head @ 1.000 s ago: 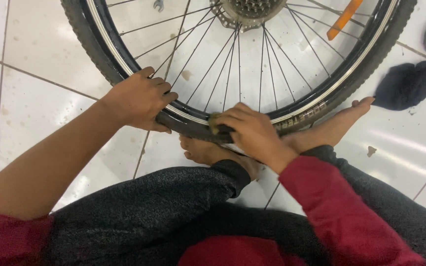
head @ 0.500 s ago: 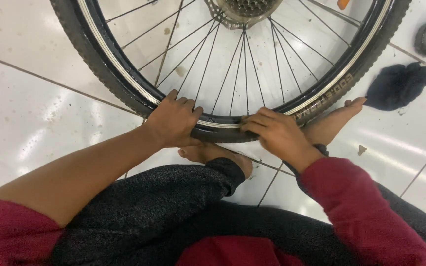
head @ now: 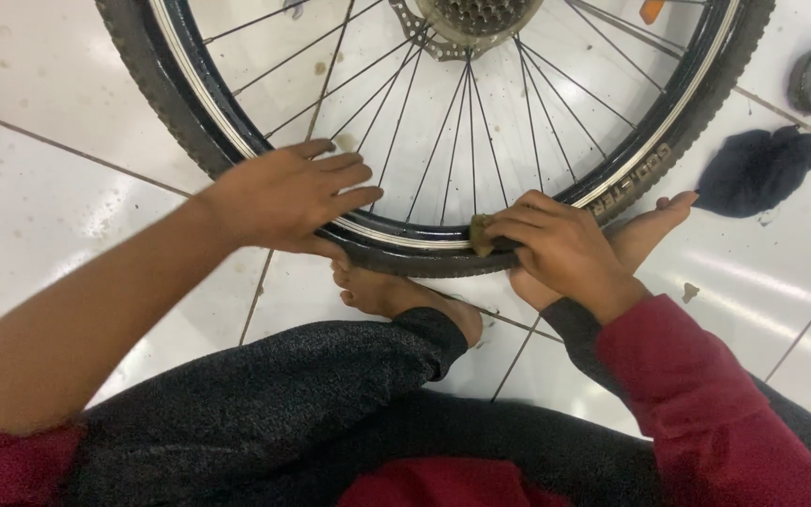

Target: The person sits on the floor and wipes the rim and tire of a bicycle wheel using a cloth. They rotate the wheel to clean different sections and then lift the wheel to inspect it.

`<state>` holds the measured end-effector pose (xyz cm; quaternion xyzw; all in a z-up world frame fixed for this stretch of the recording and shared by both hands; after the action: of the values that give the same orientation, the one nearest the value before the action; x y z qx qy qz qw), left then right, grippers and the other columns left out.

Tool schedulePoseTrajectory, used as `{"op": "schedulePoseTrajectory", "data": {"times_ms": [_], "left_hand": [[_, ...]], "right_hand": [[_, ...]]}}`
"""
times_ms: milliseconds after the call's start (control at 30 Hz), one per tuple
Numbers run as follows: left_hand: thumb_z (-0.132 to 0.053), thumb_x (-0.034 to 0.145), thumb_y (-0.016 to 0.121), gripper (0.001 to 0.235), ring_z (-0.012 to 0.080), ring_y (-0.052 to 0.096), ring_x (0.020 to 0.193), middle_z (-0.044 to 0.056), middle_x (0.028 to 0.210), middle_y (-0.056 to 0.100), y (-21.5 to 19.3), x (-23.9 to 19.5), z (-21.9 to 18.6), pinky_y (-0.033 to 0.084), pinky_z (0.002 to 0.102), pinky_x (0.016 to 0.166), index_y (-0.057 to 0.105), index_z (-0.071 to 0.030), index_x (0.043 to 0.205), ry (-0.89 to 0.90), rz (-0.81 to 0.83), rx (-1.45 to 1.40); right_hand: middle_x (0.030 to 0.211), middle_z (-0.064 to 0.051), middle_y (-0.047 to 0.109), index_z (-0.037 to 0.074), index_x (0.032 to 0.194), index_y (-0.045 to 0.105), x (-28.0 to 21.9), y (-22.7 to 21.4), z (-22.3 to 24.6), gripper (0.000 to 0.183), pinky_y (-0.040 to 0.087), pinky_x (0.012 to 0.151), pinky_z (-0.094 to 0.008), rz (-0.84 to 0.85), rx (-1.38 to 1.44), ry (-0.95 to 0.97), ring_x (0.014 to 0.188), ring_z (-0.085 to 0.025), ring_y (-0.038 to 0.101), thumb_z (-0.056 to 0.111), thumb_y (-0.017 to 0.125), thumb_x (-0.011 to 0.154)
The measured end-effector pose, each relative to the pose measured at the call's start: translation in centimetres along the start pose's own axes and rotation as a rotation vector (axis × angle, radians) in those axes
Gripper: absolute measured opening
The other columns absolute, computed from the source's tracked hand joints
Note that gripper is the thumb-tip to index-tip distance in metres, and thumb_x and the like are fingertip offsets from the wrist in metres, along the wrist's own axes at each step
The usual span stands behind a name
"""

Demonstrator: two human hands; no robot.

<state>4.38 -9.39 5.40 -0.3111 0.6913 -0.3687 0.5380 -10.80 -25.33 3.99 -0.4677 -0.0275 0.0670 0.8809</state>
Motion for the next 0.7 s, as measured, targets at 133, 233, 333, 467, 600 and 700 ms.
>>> {"op": "schedulePoseTrajectory", "data": {"times_ms": [133, 233, 333, 467, 600, 700], "left_hand": [[-0.1, 0.08, 0.03, 0.112, 0.0394, 0.019, 0.152, 0.02, 0.163, 0.025, 3.1, -1.6, 4.8, 0.012, 0.054, 0.124, 0.021, -0.023, 0.162, 0.065, -0.268, 0.115], [-0.103, 0.069, 0.043, 0.121, 0.0335, 0.023, 0.157, 0.013, 0.155, 0.044, 4.2, -2.2, 5.6, 0.029, 0.056, 0.119, 0.03, -0.023, 0.159, 0.023, -0.087, 0.218], [-0.096, 0.071, 0.048, 0.107, 0.0359, 0.015, 0.161, 0.013, 0.155, 0.043, 4.9, -2.0, 5.2, 0.031, 0.061, 0.119, 0.04, -0.024, 0.15, 0.034, 0.077, 0.328], [-0.081, 0.083, 0.047, 0.085, 0.0274, 0.027, 0.156, -0.002, 0.143, 0.059, 4.4, -2.1, 3.7, 0.005, 0.059, 0.13, 0.049, -0.022, 0.145, 0.047, 0.268, 0.467], [-0.077, 0.082, 0.057, 0.071, 0.0103, 0.046, 0.14, -0.006, 0.126, 0.07, 3.3, -1.8, 2.7, 0.006, 0.048, 0.134, 0.063, -0.021, 0.127, 0.081, 0.255, 0.468], [-0.072, 0.081, 0.06, 0.065, 0.0133, 0.051, 0.133, -0.003, 0.11, 0.074, 3.5, -1.3, 2.2, 0.011, 0.048, 0.134, 0.07, -0.017, 0.115, 0.115, 0.23, 0.456]], "right_hand": [[0.117, 0.004, 0.075, 0.016, 0.111, 0.074, -0.8, 1.2, -0.5, 0.047, 0.056, 0.058, -0.034, -0.02, -0.031, -0.067, 0.099, -0.02, 0.062, -0.014, 0.066, 0.076], [0.109, 0.002, 0.074, 0.011, 0.105, 0.075, -0.4, 1.6, 0.4, 0.048, 0.051, 0.054, -0.032, -0.055, 0.006, -0.082, 0.096, -0.019, 0.06, -0.02, 0.061, 0.072], [0.114, -0.004, 0.073, 0.006, 0.109, 0.074, -0.7, 2.6, 0.6, 0.046, 0.057, 0.065, -0.037, -0.036, 0.026, -0.11, 0.099, -0.022, 0.06, -0.024, 0.058, 0.078], [0.11, -0.005, 0.074, 0.011, 0.11, 0.074, -1.0, 3.7, -0.3, 0.041, 0.057, 0.073, -0.034, -0.005, -0.023, -0.069, 0.101, -0.024, 0.063, -0.015, 0.063, 0.081], [0.1, -0.007, 0.075, 0.01, 0.101, 0.076, 0.8, 3.0, 2.6, 0.037, 0.057, 0.071, -0.029, -0.035, -0.005, -0.097, 0.096, -0.025, 0.067, -0.013, 0.07, 0.073], [0.099, -0.003, 0.075, 0.014, 0.105, 0.076, 2.5, 6.1, 4.1, 0.037, 0.057, 0.072, -0.027, -0.055, -0.003, -0.054, 0.096, -0.021, 0.066, -0.008, 0.067, 0.077]]}}
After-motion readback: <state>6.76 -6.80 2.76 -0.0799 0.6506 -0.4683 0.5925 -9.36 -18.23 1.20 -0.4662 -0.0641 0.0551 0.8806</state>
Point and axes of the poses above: each hand's wrist, its own x-axis towards the middle knuckle, its own y-axis out of the palm, z = x × y, the point moved 9 cm from there along x, towards the middle knuckle
